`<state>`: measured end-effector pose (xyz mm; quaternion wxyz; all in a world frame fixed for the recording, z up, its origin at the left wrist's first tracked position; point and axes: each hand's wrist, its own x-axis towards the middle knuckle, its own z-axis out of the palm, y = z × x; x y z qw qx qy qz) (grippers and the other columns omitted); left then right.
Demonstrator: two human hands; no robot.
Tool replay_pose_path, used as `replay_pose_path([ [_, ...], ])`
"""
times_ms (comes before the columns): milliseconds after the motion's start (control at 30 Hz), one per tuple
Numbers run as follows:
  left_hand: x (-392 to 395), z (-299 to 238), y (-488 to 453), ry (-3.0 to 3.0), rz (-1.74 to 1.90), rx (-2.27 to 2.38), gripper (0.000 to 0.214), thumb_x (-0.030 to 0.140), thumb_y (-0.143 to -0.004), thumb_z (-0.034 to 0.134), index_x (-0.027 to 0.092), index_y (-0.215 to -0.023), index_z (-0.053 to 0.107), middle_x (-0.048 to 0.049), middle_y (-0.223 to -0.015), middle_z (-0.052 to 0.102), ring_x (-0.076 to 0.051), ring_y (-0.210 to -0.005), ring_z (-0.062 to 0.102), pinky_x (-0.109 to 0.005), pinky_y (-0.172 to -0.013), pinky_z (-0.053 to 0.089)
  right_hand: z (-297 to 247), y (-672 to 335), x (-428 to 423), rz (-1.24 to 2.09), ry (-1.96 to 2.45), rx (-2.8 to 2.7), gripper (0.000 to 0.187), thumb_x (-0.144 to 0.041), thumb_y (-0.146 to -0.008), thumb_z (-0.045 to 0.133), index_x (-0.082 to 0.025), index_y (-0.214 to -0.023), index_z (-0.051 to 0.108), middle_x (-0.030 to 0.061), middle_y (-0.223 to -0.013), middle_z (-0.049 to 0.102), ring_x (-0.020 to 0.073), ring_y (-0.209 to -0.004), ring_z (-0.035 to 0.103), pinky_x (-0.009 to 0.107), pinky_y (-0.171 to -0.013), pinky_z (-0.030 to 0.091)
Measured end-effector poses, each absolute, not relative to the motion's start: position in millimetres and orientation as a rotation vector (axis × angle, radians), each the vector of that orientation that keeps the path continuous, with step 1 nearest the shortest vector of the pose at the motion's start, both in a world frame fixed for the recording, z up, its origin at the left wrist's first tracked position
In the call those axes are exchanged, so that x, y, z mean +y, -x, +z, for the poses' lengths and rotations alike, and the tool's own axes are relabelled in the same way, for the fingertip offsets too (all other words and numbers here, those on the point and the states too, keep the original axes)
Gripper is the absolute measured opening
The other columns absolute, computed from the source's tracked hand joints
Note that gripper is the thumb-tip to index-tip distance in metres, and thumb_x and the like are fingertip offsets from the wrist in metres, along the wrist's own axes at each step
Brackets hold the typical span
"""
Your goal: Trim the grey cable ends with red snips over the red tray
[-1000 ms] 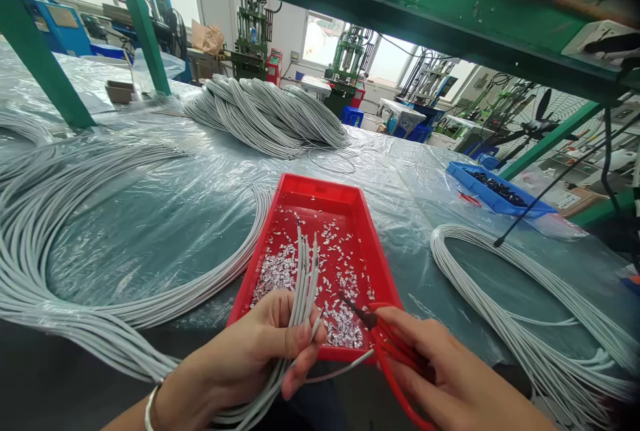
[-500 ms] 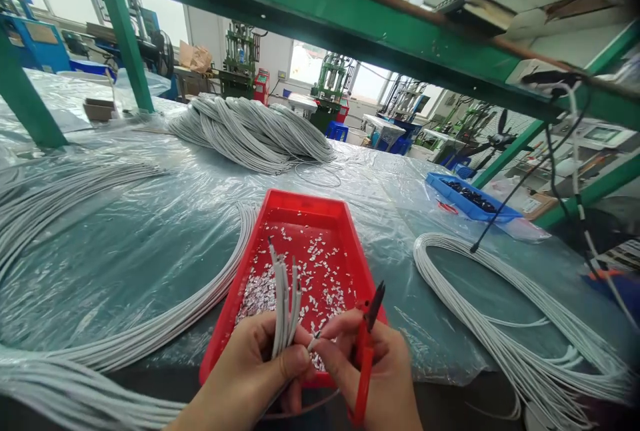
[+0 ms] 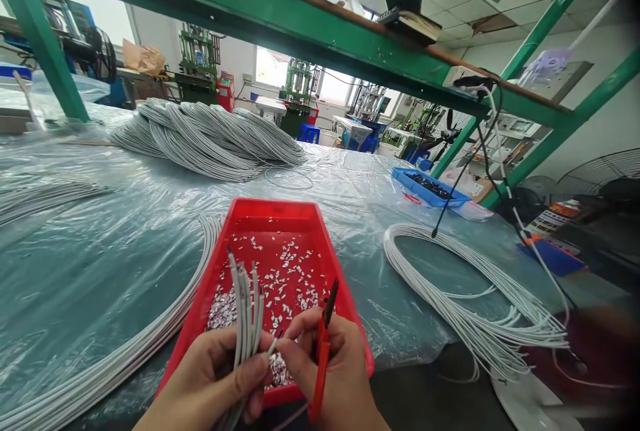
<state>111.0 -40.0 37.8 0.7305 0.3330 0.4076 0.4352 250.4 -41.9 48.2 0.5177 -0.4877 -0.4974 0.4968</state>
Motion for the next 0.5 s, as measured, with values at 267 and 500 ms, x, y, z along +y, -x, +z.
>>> replay_pose_path([
  [267,-34.5,38.6,-111.6,-0.616,0.999,0.607,0.019,0.025,-0.074,0.072,0.014,-0.077,0.056,0.0052,-0.051,0.053,-0.001,-0.037,0.037,-0.010,-0.037,0.028,48.7,-255.2,-34.7,1.373,1.048,-1.216,0.027,-0.043,-0.078,0.065,-0.017,-0.076,0.062,-0.0086,-0.045,0.040,0.0070,-0.039,0.030,0.021,-0.039,0.022],
  [500,-32.9,32.2,-112.2,-0.736,0.977,0.661,0.024,0.031,-0.074,0.072,0.014,-0.080,0.056,0.0031,-0.054,0.058,0.000,-0.034,0.039,-0.011,-0.035,0.023,52.3,-257.9,-19.2,1.538,0.963,-1.185,0.032,-0.041,-0.068,0.077,-0.015,-0.064,0.058,-0.0063,-0.050,0.048,0.0057,-0.043,0.033,0.018,-0.041,0.025],
])
